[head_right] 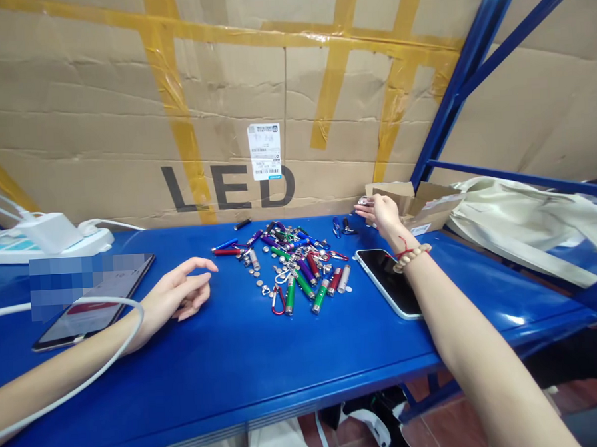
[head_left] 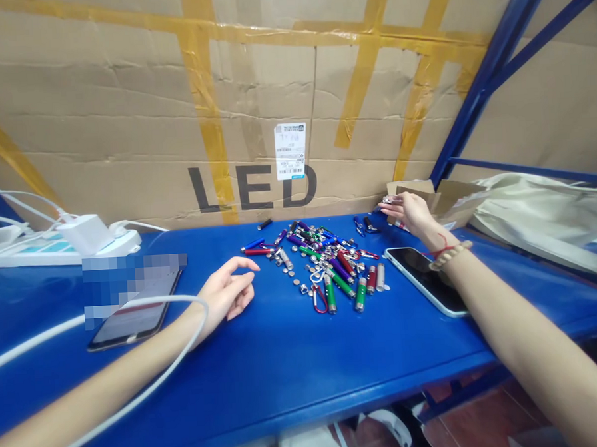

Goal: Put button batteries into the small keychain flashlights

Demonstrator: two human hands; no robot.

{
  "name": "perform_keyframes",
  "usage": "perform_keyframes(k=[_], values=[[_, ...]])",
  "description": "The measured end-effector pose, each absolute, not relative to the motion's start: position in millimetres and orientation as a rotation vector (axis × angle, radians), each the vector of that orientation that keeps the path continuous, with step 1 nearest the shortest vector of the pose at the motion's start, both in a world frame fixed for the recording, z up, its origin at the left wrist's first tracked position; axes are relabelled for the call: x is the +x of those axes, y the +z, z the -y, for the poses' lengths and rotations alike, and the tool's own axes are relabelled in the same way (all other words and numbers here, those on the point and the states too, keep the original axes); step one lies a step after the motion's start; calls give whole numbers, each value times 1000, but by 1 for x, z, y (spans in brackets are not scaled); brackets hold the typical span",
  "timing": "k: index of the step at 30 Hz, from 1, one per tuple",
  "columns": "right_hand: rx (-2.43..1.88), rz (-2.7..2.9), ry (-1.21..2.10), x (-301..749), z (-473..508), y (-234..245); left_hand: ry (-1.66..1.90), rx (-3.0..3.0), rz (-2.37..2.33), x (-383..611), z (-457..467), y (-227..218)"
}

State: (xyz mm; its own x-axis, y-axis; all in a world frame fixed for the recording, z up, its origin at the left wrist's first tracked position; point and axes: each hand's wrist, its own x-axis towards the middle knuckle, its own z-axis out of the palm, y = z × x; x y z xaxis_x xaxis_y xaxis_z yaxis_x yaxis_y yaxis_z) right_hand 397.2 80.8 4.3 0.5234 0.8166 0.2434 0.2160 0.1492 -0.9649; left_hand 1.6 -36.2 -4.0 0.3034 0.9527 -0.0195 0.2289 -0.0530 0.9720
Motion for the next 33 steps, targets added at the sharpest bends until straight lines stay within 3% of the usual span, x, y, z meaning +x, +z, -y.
perform_keyframes(k=[8, 15, 23, 33], values=[[-1659, 1238, 545, 403, -76, -13, 822, 1526, -1124, 2, 37, -3], [-1899, 1562, 227, 406, -83, -15, 824, 1547, -1114, 1, 36, -5], [-2099, 1805, 85, 411, -88, -19, 822, 1539, -1110, -1, 34, -8], [-2025, 1941, -26, 400, -81, -15, 845, 1545, -1120, 1, 35, -6]])
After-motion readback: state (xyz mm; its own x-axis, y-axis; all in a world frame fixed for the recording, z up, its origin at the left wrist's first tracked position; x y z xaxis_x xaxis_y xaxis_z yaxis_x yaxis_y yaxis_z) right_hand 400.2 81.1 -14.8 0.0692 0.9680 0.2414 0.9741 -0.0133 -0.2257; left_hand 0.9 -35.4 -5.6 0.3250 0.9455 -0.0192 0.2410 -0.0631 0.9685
